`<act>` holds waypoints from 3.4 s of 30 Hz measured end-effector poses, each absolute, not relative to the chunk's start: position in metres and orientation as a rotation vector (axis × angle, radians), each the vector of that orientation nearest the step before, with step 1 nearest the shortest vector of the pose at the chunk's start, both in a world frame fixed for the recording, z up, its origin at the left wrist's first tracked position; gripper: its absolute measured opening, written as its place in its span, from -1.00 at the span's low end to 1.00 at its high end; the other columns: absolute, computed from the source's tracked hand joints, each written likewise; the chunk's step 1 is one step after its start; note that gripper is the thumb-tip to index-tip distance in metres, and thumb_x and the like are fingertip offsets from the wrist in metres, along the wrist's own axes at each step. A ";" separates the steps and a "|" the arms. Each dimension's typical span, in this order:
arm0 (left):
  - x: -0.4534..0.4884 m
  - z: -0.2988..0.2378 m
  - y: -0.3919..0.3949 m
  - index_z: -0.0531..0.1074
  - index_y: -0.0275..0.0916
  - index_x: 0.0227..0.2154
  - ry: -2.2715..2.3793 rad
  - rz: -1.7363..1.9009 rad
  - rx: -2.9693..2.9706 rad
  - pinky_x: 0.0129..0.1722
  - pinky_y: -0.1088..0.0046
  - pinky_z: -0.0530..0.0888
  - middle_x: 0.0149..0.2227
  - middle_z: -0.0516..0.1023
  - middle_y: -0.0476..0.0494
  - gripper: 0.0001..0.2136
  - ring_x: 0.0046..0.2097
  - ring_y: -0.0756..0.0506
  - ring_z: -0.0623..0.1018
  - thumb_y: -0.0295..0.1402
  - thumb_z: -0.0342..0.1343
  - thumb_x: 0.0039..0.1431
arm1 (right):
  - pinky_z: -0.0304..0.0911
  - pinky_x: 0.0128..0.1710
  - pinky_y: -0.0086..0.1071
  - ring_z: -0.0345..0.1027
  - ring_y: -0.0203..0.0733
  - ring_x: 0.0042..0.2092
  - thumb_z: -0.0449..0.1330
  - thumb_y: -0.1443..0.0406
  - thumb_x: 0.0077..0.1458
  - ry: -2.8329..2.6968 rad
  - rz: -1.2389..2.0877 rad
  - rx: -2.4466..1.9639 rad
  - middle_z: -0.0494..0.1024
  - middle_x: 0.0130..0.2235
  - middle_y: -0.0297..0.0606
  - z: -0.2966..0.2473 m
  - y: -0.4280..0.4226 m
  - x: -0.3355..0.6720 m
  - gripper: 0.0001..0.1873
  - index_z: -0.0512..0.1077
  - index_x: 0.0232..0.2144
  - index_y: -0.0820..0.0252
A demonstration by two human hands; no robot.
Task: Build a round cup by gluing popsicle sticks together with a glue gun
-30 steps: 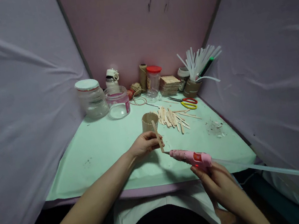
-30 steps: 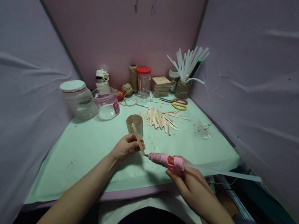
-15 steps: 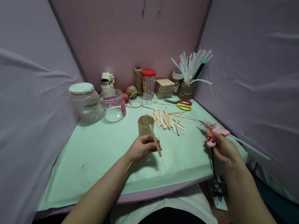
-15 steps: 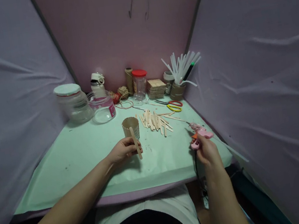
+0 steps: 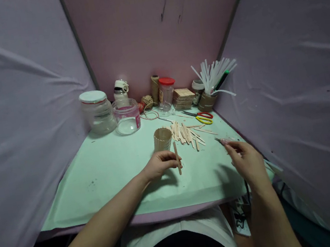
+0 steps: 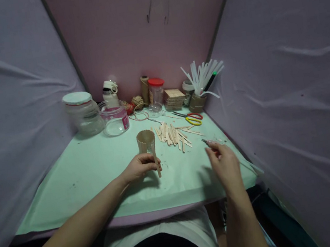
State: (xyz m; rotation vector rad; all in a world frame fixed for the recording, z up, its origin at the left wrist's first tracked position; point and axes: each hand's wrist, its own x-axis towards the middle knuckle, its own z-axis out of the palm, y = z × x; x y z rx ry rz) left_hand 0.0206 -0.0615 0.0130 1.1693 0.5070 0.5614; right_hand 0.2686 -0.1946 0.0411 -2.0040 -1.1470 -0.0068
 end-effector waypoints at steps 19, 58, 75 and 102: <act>0.012 0.007 -0.074 0.59 -0.18 -0.29 0.578 0.964 2.014 -0.10 0.35 0.42 -0.28 0.59 -0.19 -0.85 -0.20 -0.14 0.53 -0.30 0.25 0.07 | 0.06 -0.32 -0.28 0.20 -0.12 -0.36 0.03 0.24 0.30 -1.818 -0.368 -1.782 0.40 -0.45 -0.23 0.064 -0.154 0.171 -0.69 0.29 -0.51 0.11; -0.001 0.005 -0.033 0.42 -0.22 -0.01 0.688 1.330 2.234 0.27 0.16 0.27 0.19 0.34 -0.25 -0.62 0.26 -0.15 0.32 -0.60 -0.06 0.16 | -0.06 -0.30 -0.31 0.17 -0.13 -0.26 0.08 0.22 0.30 -2.269 -0.680 -1.482 0.47 -0.36 -0.23 0.053 -0.092 0.171 -0.76 0.45 -0.38 0.15; -0.001 0.003 -0.032 0.39 -0.20 -0.01 0.684 1.370 2.308 0.24 0.09 0.33 0.17 0.36 -0.24 -0.63 0.25 -0.17 0.34 -0.59 0.00 0.13 | -0.05 -0.29 -0.31 0.17 -0.15 -0.28 0.14 0.21 0.27 -2.225 -0.754 -1.421 0.47 -0.40 -0.26 0.050 -0.086 0.171 -0.77 0.45 -0.41 0.16; 0.000 0.002 -0.033 0.37 -0.18 -0.01 0.717 1.292 2.303 0.26 0.14 0.32 0.19 0.31 -0.24 -0.64 0.26 -0.18 0.32 -0.52 0.16 0.11 | -0.02 -0.38 -0.34 0.22 -0.24 -0.39 0.09 0.32 0.30 -2.093 -0.934 -1.363 0.45 -0.47 -0.28 0.030 -0.093 0.171 -0.79 0.50 -0.13 0.23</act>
